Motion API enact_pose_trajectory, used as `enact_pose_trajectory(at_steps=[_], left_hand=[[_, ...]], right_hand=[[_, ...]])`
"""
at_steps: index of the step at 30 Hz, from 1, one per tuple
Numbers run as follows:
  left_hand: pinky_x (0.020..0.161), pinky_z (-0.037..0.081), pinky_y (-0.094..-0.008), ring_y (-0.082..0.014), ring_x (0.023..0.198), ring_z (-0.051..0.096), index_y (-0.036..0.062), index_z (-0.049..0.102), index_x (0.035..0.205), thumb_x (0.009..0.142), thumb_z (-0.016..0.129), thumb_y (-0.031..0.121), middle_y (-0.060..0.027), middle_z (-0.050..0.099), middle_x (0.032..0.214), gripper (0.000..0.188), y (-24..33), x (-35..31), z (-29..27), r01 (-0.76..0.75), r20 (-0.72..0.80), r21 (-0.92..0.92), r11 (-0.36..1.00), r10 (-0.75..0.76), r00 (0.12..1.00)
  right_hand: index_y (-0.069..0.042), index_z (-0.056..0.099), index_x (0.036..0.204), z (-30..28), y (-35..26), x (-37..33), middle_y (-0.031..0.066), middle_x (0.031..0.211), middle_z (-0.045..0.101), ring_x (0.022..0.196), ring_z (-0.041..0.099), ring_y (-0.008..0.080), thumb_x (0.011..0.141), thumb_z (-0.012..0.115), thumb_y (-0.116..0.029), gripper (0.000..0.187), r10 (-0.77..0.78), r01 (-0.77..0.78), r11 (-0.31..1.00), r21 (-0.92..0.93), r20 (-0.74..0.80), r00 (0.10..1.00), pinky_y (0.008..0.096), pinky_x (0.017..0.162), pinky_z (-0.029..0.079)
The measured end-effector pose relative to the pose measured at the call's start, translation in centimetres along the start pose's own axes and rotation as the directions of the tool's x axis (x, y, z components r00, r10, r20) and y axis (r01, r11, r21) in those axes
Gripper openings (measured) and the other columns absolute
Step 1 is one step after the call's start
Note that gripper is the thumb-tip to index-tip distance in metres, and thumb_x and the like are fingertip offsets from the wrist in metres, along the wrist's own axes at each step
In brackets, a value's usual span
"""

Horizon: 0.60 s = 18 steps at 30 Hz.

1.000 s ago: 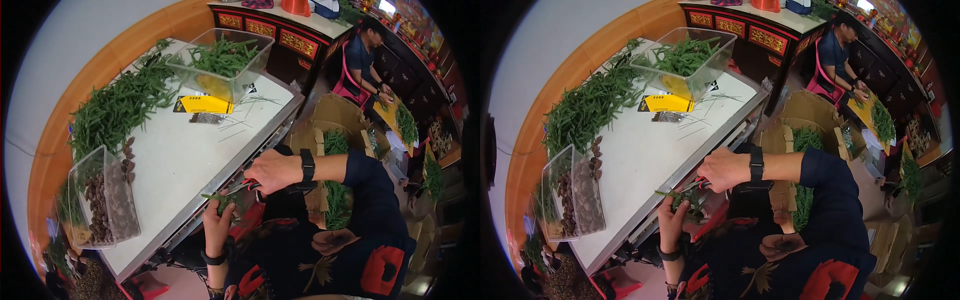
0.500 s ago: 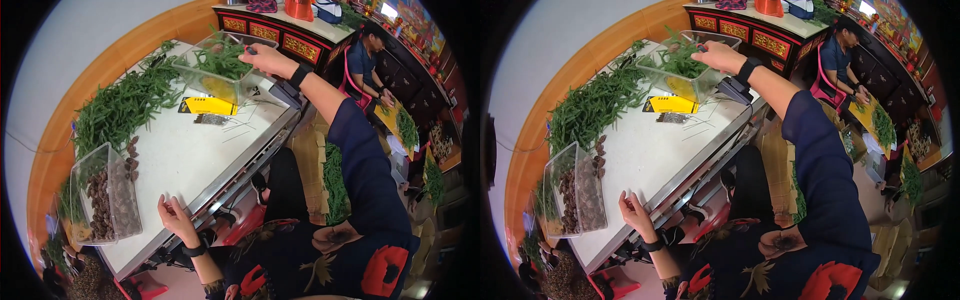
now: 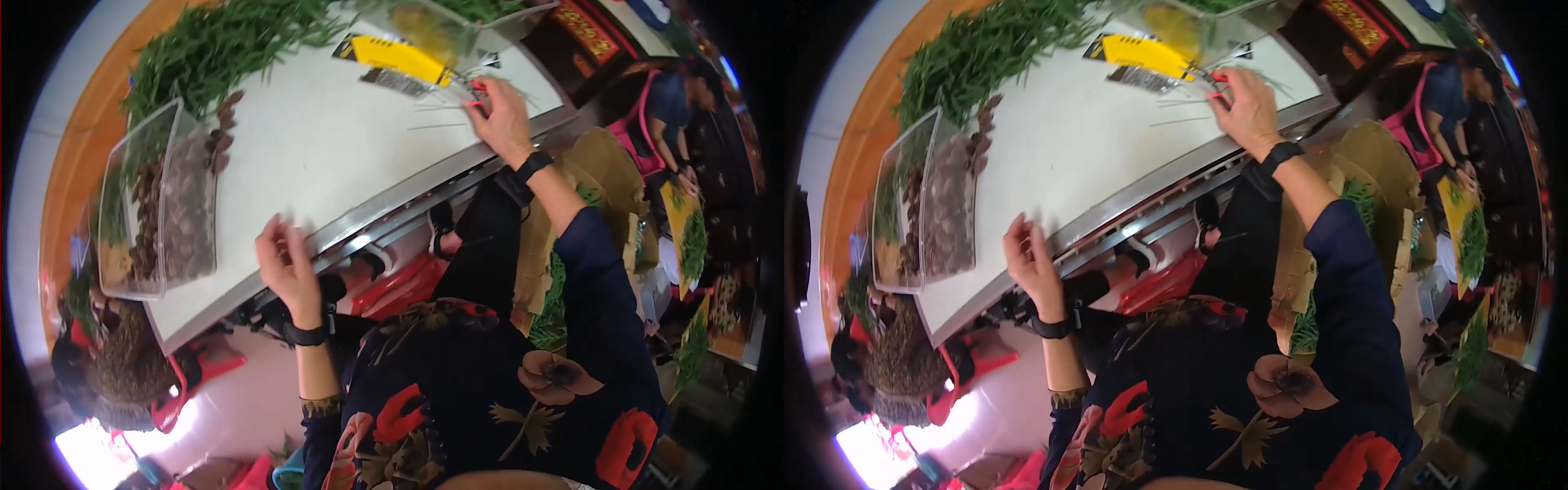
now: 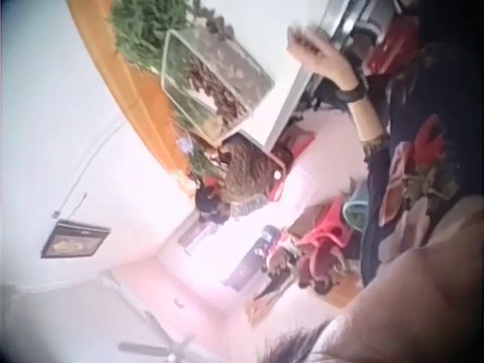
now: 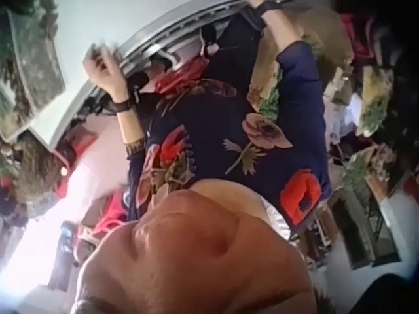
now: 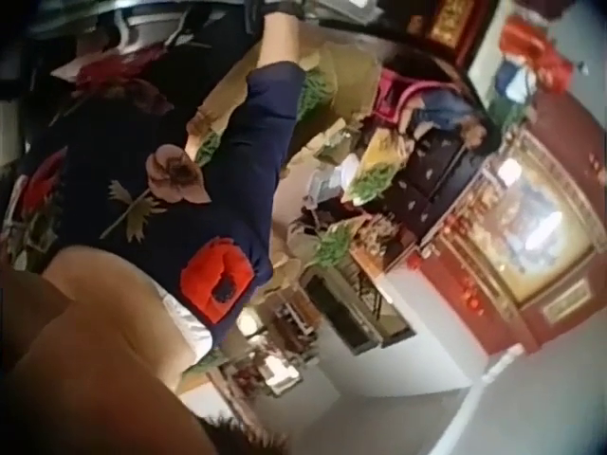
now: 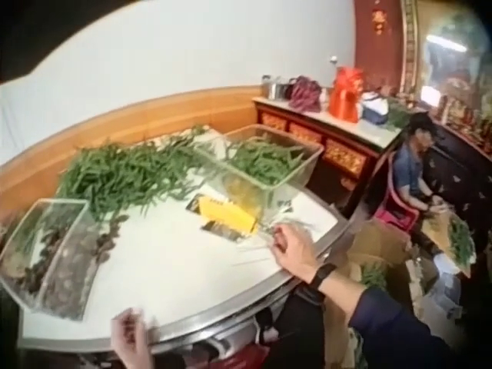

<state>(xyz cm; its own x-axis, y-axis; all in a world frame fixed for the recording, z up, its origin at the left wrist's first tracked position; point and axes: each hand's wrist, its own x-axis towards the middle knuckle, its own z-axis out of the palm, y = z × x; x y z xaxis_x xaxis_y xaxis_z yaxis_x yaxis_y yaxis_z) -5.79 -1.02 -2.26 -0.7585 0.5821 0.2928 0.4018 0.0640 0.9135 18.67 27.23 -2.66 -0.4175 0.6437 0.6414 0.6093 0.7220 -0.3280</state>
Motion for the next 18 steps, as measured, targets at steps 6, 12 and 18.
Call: enact_pose_trajectory(at_steps=[6, 12, 18], left_hand=[[0.106, 0.029, -0.044, -0.0321, 0.132, 0.035, 0.0033, 0.041, 0.136, 0.074, 0.074, 0.029, -0.0172, 0.038, 0.142, 0.074, 2.6, -3.9, 1.4, -0.581, 0.658, 0.445, 0.682, 0.191, 0.728], [0.114, 0.017, -0.0457, -0.0281, 0.143, 0.015, 0.0023, 0.02, 0.146, 0.068, 0.076, 0.035, -0.0133, 0.018, 0.154, 0.102, 4.0, -4.2, 5.0, -0.57, 0.749, 0.501, 0.651, 0.002, 0.662], [0.113, 0.017, -0.0469, -0.0267, 0.142, 0.02, 0.0039, 0.026, 0.145, 0.064, 0.074, 0.041, -0.0122, 0.023, 0.153, 0.102, 4.6, -3.9, 8.8, -0.632, 0.775, 0.444, 0.636, 0.082, 0.627]], right_hand=[[-0.004, 0.058, 0.107, 0.6, 0.0, -0.3, 0.0124, 0.093, 0.062, 0.085, 0.06, 0.03, 0.078, 0.072, -0.022, 0.037, 0.014, -0.013, 1.0, 0.021, -0.03, 0.999, 0.0377, 0.073, 0.048], [-0.003, 0.058, 0.107, 0.7, -0.2, -0.1, 0.0126, 0.095, 0.062, 0.087, 0.06, 0.0304, 0.079, 0.072, -0.021, 0.036, 0.005, -0.005, 1.0, -0.008, -0.009, 1.0, 0.0377, 0.074, 0.048], [-0.002, 0.057, 0.109, 0.5, -0.5, 0.1, 0.013, 0.097, 0.062, 0.087, 0.061, 0.0288, 0.079, 0.072, -0.018, 0.037, 0.026, -0.027, 0.999, 0.021, 0.036, 0.999, 0.0355, 0.076, 0.048]])
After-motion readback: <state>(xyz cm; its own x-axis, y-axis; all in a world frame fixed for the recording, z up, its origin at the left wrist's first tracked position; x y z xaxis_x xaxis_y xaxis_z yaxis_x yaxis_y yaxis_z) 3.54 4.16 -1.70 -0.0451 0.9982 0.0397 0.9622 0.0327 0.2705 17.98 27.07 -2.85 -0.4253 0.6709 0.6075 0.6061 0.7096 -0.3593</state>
